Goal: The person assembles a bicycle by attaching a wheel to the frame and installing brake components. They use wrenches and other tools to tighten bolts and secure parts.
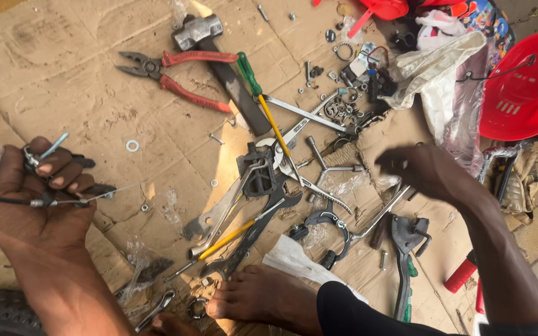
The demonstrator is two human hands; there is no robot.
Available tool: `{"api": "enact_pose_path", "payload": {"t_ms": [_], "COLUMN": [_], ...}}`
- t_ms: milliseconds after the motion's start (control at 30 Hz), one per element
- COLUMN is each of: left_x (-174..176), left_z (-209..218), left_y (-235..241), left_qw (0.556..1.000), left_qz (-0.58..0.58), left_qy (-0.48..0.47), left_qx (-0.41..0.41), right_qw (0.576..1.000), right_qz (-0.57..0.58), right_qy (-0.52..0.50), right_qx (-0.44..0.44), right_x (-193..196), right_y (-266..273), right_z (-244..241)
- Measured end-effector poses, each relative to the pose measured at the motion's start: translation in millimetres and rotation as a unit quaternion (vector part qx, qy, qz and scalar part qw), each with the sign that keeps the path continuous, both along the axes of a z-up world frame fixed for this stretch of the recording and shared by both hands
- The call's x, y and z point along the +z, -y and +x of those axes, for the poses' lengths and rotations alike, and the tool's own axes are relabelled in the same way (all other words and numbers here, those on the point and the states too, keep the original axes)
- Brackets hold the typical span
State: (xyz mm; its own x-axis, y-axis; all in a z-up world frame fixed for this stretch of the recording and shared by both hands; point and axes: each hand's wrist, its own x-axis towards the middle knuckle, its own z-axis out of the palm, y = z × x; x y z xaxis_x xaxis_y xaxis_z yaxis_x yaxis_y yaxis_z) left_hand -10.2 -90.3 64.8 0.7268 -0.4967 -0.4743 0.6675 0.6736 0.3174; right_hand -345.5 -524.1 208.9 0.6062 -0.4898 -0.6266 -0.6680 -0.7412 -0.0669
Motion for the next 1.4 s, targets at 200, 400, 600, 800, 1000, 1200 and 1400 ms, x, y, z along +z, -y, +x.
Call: {"api": "enact_pose_path", "payload": {"t_ms": [200, 400, 600, 800, 1000, 1200, 1400], "left_x": [13.5, 10.2, 11.5, 13.2, 15.3, 0.5, -10.0], "left_z": [-4.9, -2.0, -2.0, -1.3, 0.3, -1.5, -1.2], "left_y": [2.1, 0.8, -1.7, 0.7, 4.1, -1.9, -7.0], "left_qw": [0.999, 0.999, 0.999, 0.999, 0.998, 1.000, 1.000], "left_qz": [0.033, 0.027, -0.004, 0.035, 0.010, 0.029, 0.008], "left_qy": [-0.027, -0.040, -0.044, -0.041, -0.053, -0.011, -0.025], "left_qx": [0.013, 0.008, -0.004, 0.006, 0.013, 0.005, 0.004], "right_qw": [0.981, 0.961, 0.945, 0.970, 0.972, 0.977, 0.969], "right_qz": [-0.107, -0.158, -0.143, -0.166, -0.225, -0.142, 0.031], "right_qy": [0.138, 0.159, 0.277, 0.152, 0.059, 0.145, 0.237], "right_qx": [0.089, 0.163, 0.101, 0.090, 0.028, -0.067, -0.067], "right_x": [-38.2, -29.7, -24.2, -23.1, -48.0, -84.3, -101.6], "right_y": [51.1, 46.7, 18.1, 25.9, 55.4, 110.1, 124.9], "right_z": [43.8, 12.0, -15.1, 12.2, 36.8, 56.4, 98.4]}}
